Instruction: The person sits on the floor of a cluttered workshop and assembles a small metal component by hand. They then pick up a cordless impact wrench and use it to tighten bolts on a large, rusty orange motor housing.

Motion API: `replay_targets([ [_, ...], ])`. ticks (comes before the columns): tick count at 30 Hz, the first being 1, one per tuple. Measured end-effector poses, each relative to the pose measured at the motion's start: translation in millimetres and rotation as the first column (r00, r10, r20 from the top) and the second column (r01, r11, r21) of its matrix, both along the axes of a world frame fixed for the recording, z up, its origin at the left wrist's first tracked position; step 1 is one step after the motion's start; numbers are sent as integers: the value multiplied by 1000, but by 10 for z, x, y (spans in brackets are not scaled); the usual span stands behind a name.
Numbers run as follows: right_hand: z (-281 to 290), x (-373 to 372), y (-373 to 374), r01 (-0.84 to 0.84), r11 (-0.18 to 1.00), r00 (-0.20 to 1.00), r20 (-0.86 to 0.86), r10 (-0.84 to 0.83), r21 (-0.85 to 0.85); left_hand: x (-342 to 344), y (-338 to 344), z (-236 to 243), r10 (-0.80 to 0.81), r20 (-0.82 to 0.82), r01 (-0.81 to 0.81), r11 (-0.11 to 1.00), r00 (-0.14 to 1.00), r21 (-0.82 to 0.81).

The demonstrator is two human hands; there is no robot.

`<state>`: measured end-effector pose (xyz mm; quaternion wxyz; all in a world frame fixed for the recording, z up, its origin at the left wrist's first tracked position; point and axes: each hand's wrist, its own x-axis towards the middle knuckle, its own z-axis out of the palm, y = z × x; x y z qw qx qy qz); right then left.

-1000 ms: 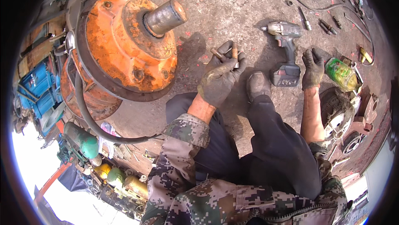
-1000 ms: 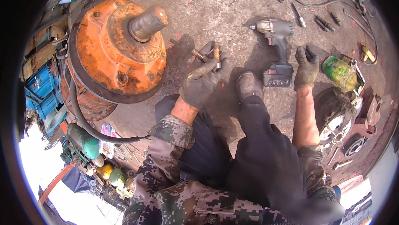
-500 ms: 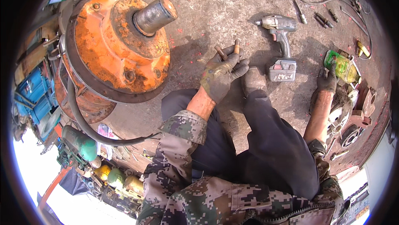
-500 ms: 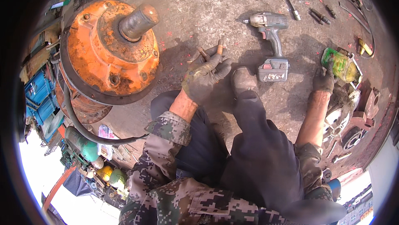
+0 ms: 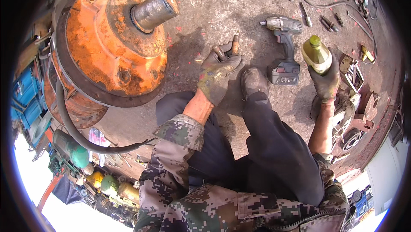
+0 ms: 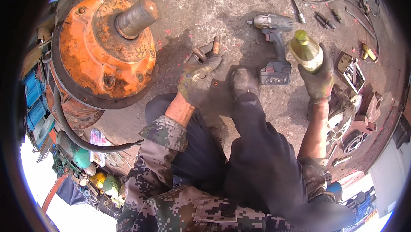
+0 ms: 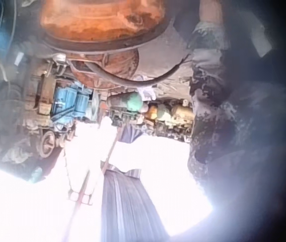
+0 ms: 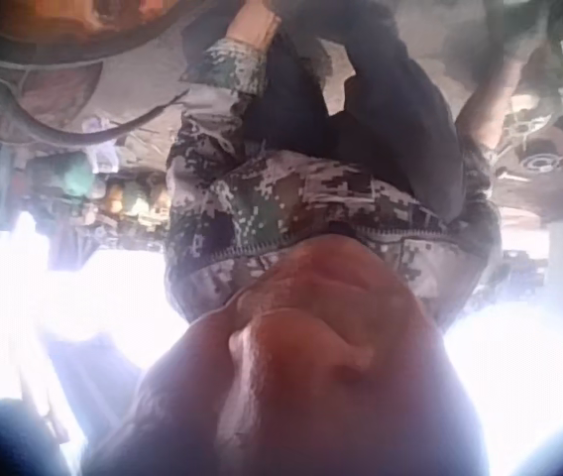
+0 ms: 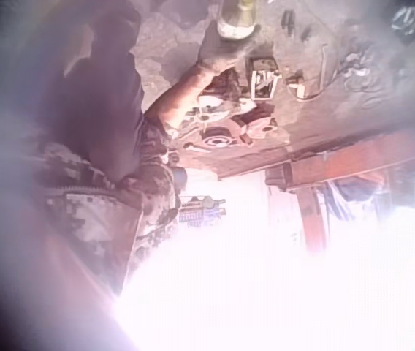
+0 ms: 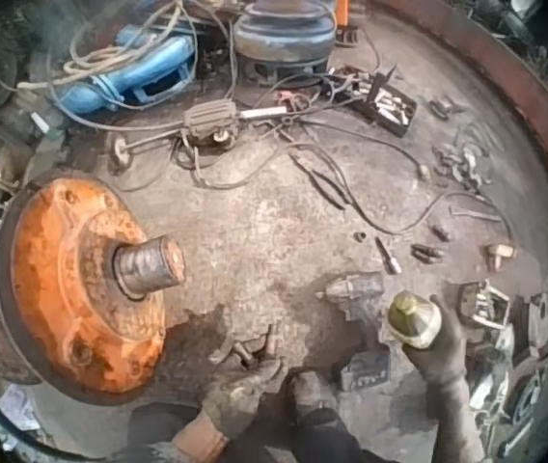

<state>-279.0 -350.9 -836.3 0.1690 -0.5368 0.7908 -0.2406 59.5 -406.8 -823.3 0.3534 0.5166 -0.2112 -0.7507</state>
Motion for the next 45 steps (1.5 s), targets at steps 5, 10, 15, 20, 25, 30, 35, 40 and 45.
replay_targets([
  [5, 500, 625, -567, -515, 815, 798, -199, 569, 265, -32, -27, 35, 109, -10, -109, 992, 994, -57],
  [10, 635, 918, -865, -637, 698, 649, -263, 714, 326, -16, -67, -24, 69, 132, -48, 987, 989, -156],
  [15, 689, 1088, -1018, -705, 630, 547, -317, 775, 325, 83, -28, 40, 180, 30, -178, 981, 983, -74],
  [20, 794, 1118, -1132, -695, 633, 535, -342, 772, 342, 154, -50, 45, 172, -103, -173, 985, 980, -4],
  [25, 790, 1054, -1127, -757, 589, 490, -352, 798, 283, 157, -38, -89, 145, -183, -149, 989, 972, -4],
  [30, 608, 818, -933, -636, 765, 756, -120, 644, 102, 181, 29, -176, 233, -343, -166, 962, 910, 215],
  [35, 148, 177, -429, 62, 993, 839, 545, 0, -96, 71, 77, -39, 94, -375, -13, 977, 922, 212],
  [40, -519, -840, -129, 458, 807, 723, 684, -96, -372, 53, 159, -135, 22, -418, 81, 971, 908, 226],
  [45, -1090, -1316, 170, 666, 612, 661, 718, -218, -427, -13, 226, -203, 99, -378, 2, 967, 921, 256],
])
